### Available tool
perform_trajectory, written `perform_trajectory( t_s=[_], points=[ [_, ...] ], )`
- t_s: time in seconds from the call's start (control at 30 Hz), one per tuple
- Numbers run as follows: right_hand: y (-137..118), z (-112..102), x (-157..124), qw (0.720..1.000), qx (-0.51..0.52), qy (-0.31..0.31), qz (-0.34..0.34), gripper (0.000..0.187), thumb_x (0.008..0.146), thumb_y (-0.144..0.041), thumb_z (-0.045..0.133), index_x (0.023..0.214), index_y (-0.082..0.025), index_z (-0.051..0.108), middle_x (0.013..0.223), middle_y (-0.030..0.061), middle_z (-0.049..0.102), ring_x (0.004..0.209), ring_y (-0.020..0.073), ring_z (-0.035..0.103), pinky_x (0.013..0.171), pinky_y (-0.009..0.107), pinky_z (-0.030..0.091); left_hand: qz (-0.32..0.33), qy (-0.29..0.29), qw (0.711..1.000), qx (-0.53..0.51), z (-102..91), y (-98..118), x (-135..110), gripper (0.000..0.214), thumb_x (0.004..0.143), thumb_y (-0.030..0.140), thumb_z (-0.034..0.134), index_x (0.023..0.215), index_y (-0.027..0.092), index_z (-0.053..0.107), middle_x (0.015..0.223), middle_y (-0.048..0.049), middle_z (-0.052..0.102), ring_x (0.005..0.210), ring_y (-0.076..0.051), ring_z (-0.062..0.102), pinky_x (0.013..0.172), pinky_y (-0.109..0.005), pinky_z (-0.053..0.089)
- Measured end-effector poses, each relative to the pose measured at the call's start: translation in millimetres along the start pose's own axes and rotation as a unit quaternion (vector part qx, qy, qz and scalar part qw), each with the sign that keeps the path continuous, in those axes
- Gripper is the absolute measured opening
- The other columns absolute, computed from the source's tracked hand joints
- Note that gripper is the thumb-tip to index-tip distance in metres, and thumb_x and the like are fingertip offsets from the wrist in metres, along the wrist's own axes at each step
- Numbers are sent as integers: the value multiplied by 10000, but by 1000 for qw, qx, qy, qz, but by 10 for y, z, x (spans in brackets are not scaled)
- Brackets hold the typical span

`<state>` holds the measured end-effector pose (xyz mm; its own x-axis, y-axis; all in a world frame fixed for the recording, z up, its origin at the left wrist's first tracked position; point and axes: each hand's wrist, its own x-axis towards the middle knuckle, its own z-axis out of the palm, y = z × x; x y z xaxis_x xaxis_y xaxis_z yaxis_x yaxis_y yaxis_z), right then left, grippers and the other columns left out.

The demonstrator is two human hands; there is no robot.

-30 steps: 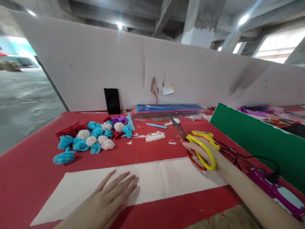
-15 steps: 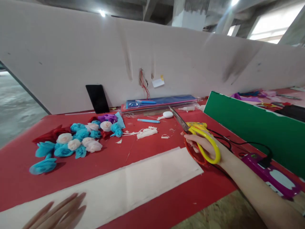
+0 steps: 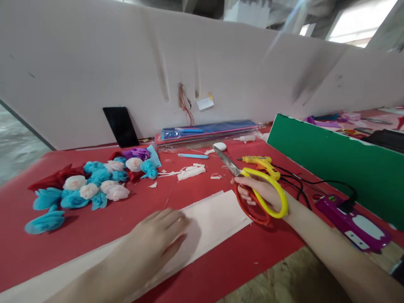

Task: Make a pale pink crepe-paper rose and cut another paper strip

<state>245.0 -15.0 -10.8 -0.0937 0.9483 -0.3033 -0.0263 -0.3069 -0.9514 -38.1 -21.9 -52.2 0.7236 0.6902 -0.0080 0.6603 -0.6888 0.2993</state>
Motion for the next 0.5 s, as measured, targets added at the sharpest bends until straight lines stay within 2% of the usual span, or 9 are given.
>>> perform_trajectory(
  t_s=[0.1, 0.17, 0.3, 0.4, 0.5],
  points=[
    [22, -37, 27, 1000, 6, 9, 19, 278, 803, -400, 634, 717, -162, 517, 476, -103, 389, 379, 32, 313, 359, 157, 227, -49, -34, 998, -34, -94, 205, 676, 178, 887, 253, 525, 1017, 215, 640, 1063, -77, 654, 973, -234, 621, 815, -338, 515],
    [31, -75, 49, 999, 11, 18, 28, 247, 887, -352, 561, 748, -151, 527, 514, -99, 387, 384, 30, 318, 353, 155, 235, -86, -51, 994, -47, -106, 190, 908, 253, 857, 294, 602, 1076, 169, 602, 1102, -97, 625, 963, -241, 616, 815, -392, 519],
    [13, -125, 66, 999, 23, 35, 34, 196, 903, -303, 535, 785, -147, 539, 533, -93, 394, 396, 35, 330, 354, 156, 244, -120, -105, 983, -94, -73, 34, 1027, 291, 888, 343, 588, 1100, 145, 577, 1026, -65, 630, 850, -189, 626, 745, -384, 538],
    [-7, -134, 52, 998, 29, 41, 25, 141, 813, -288, 577, 764, -162, 536, 498, -91, 397, 403, 47, 329, 359, 164, 236, -108, -125, 975, -149, -120, -23, 1039, 197, 858, 313, 625, 939, 133, 613, 920, -36, 636, 800, -172, 615, 721, -352, 524],
    [14, -149, 36, 999, 26, 46, 0, 151, 720, -311, 606, 742, -178, 538, 515, -79, 426, 415, 55, 345, 370, 181, 253, -97, -121, 963, -221, -287, -44, 1031, 166, 771, 303, 669, 750, 157, 593, 760, 11, 619, 725, -165, 599, 662, -300, 486]
  ],
)
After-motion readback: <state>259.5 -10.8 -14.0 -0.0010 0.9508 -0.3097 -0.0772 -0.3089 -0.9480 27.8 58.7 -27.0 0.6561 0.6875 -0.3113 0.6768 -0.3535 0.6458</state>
